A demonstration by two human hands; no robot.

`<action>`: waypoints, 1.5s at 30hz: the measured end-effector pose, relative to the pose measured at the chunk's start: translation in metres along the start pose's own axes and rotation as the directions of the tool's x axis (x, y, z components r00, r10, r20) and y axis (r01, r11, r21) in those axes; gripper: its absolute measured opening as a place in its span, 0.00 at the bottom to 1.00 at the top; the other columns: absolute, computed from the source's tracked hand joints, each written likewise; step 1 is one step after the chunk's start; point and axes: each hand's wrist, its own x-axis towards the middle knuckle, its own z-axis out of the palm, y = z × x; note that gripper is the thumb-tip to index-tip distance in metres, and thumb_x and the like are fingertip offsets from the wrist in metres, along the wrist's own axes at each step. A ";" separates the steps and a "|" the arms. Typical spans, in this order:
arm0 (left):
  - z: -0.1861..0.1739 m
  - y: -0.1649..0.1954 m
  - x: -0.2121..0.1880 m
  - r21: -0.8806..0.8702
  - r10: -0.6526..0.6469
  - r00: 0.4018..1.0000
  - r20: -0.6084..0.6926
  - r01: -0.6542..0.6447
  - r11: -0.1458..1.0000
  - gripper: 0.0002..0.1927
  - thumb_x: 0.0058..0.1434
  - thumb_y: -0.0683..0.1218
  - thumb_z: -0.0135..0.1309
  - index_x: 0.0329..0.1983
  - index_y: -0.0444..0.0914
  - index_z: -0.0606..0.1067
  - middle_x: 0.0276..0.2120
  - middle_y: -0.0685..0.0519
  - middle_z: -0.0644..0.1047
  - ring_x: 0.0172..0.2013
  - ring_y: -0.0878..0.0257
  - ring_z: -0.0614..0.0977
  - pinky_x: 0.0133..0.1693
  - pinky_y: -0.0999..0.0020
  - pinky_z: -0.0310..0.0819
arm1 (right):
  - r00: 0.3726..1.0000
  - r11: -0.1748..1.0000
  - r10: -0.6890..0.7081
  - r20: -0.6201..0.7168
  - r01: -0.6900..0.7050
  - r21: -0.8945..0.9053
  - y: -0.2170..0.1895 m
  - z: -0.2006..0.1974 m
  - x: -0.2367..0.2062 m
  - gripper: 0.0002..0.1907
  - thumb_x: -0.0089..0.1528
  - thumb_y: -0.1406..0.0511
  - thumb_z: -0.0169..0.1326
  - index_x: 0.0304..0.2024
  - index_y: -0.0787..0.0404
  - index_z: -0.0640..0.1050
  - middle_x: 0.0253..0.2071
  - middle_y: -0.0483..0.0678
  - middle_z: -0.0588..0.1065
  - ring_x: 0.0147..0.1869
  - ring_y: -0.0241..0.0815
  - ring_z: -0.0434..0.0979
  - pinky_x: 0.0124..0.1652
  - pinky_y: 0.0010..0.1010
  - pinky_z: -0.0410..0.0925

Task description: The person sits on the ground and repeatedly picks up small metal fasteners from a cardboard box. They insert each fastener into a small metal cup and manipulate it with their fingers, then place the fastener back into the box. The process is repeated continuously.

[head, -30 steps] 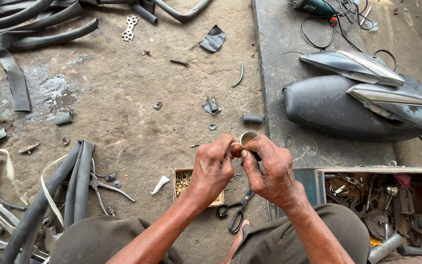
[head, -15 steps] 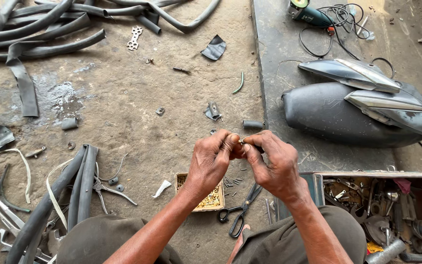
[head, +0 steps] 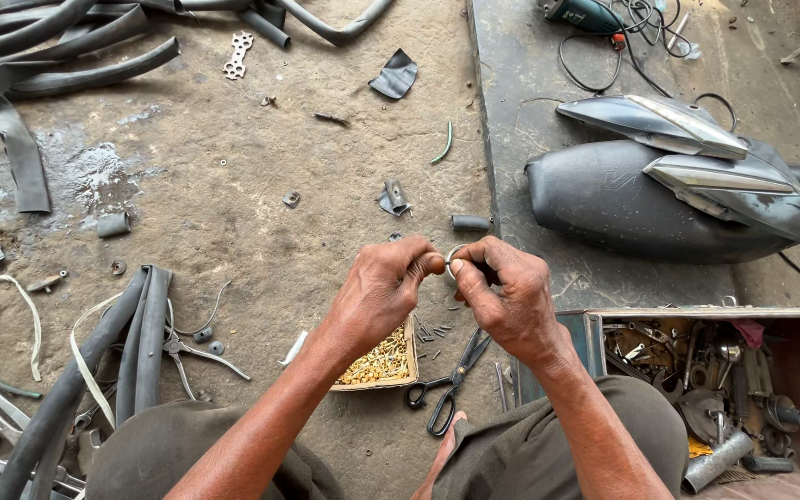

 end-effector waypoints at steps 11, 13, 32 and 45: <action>0.035 -0.014 -0.011 -0.033 0.016 0.992 -0.122 -0.020 0.999 0.05 0.67 0.40 0.49 0.35 0.33 0.71 0.28 0.46 0.81 0.26 0.55 0.85 0.28 0.58 0.75 | 0.967 0.934 -0.251 0.043 0.254 -0.250 0.002 0.003 -0.006 0.06 0.58 0.75 0.57 0.36 0.64 0.75 0.31 0.50 0.75 0.29 0.44 0.78 0.28 0.35 0.69; 0.040 -0.015 -0.011 -0.038 0.081 0.982 -0.171 -0.089 0.995 0.03 0.66 0.38 0.48 0.35 0.33 0.71 0.29 0.45 0.81 0.27 0.54 0.85 0.29 0.57 0.75 | 0.968 0.942 -0.250 0.028 0.249 -0.224 0.004 0.006 -0.008 0.06 0.58 0.75 0.57 0.35 0.63 0.73 0.31 0.51 0.74 0.29 0.44 0.78 0.29 0.36 0.69; 0.056 -0.039 -0.003 0.167 0.038 0.992 -0.117 -0.018 0.986 0.06 0.69 0.41 0.47 0.37 0.34 0.69 0.22 0.41 0.76 0.24 0.47 0.81 0.25 0.52 0.74 | 0.955 0.935 0.289 0.069 -0.297 0.192 0.022 0.026 -0.010 0.03 0.63 0.72 0.52 0.34 0.65 0.75 0.23 0.48 0.76 0.23 0.32 0.74 0.22 0.26 0.67; -0.004 -0.008 -0.002 0.018 0.173 0.985 0.007 -0.173 0.985 0.07 0.68 0.43 0.51 0.46 0.36 0.76 0.33 0.47 0.82 0.35 0.56 0.86 0.37 0.59 0.79 | 0.874 0.761 0.436 0.215 -0.486 0.430 0.023 0.003 0.004 0.06 0.63 0.68 0.57 0.37 0.68 0.79 0.24 0.45 0.76 0.23 0.31 0.76 0.22 0.24 0.69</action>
